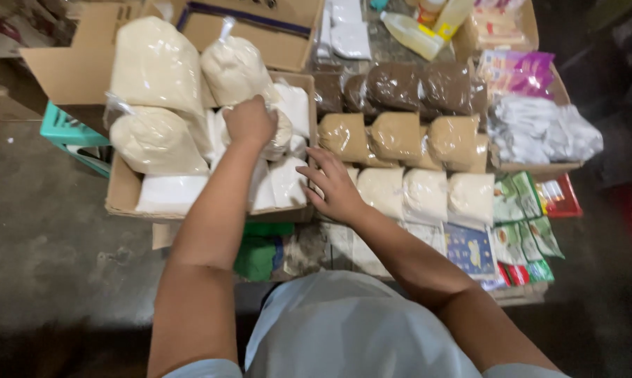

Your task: Sorting and arranging small plastic bags of powder products into cardboard boxes.

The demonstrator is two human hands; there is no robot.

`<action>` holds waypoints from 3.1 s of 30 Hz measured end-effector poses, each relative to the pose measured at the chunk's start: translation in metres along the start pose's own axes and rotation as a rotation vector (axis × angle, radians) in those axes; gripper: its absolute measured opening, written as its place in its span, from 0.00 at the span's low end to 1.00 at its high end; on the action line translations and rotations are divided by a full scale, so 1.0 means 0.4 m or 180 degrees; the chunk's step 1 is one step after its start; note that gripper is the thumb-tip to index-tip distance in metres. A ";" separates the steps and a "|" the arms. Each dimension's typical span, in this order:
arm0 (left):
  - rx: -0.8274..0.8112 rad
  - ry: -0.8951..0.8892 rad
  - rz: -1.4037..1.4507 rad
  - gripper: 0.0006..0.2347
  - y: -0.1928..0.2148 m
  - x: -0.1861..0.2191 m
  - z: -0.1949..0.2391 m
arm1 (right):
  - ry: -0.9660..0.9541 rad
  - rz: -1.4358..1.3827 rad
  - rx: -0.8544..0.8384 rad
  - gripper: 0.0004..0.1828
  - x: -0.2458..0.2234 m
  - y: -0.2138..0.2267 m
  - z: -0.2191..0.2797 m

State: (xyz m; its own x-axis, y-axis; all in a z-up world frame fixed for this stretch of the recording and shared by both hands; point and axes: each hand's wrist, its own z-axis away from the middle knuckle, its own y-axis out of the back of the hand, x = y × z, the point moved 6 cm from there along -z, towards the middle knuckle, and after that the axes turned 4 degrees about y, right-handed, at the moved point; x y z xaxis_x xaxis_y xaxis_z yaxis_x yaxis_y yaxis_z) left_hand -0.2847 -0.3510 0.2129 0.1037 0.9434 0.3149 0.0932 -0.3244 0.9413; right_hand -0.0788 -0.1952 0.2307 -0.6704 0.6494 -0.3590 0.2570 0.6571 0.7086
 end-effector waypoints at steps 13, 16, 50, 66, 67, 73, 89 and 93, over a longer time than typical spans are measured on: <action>0.1664 -0.1256 0.1298 0.18 0.191 0.083 0.087 | -0.0695 -0.0249 -0.0005 0.27 0.157 0.131 0.138; 0.1305 -0.0569 0.2916 0.19 0.264 0.169 0.125 | -0.1243 -0.0569 0.0179 0.31 0.220 0.133 0.162; -0.1258 -0.0723 0.0158 0.40 -0.502 0.302 0.545 | -0.3355 0.0233 -0.2476 0.43 0.459 -0.053 0.336; -0.2574 -0.0459 0.0154 0.39 -0.275 0.391 0.458 | -0.2881 0.0751 -0.2054 0.35 0.499 -0.028 0.261; -0.2543 -0.0450 0.0146 0.39 -0.248 0.372 0.442 | -0.2853 0.0751 -0.2035 0.35 0.484 -0.021 0.228; -0.0074 -0.0965 0.2308 0.18 0.009 0.221 0.267 | -0.2383 -0.0121 -0.0496 0.25 0.358 0.023 0.012; 0.1147 0.0273 -0.0259 0.44 0.214 -0.191 -0.172 | -0.0592 -0.0800 -0.0741 0.14 0.090 -0.141 -0.222; 0.1337 0.0789 -0.0153 0.46 0.209 -0.258 -0.324 | -0.0318 -0.0842 -0.0854 0.13 0.085 -0.158 -0.207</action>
State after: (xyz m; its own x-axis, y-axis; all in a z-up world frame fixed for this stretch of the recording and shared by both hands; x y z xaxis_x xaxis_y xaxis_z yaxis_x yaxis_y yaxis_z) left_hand -0.4158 -0.4667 0.2747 -0.1445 0.9293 0.3399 0.4887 -0.2316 0.8411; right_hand -0.1757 -0.2462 0.2241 -0.6145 0.5138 -0.5986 -0.1157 0.6919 0.7127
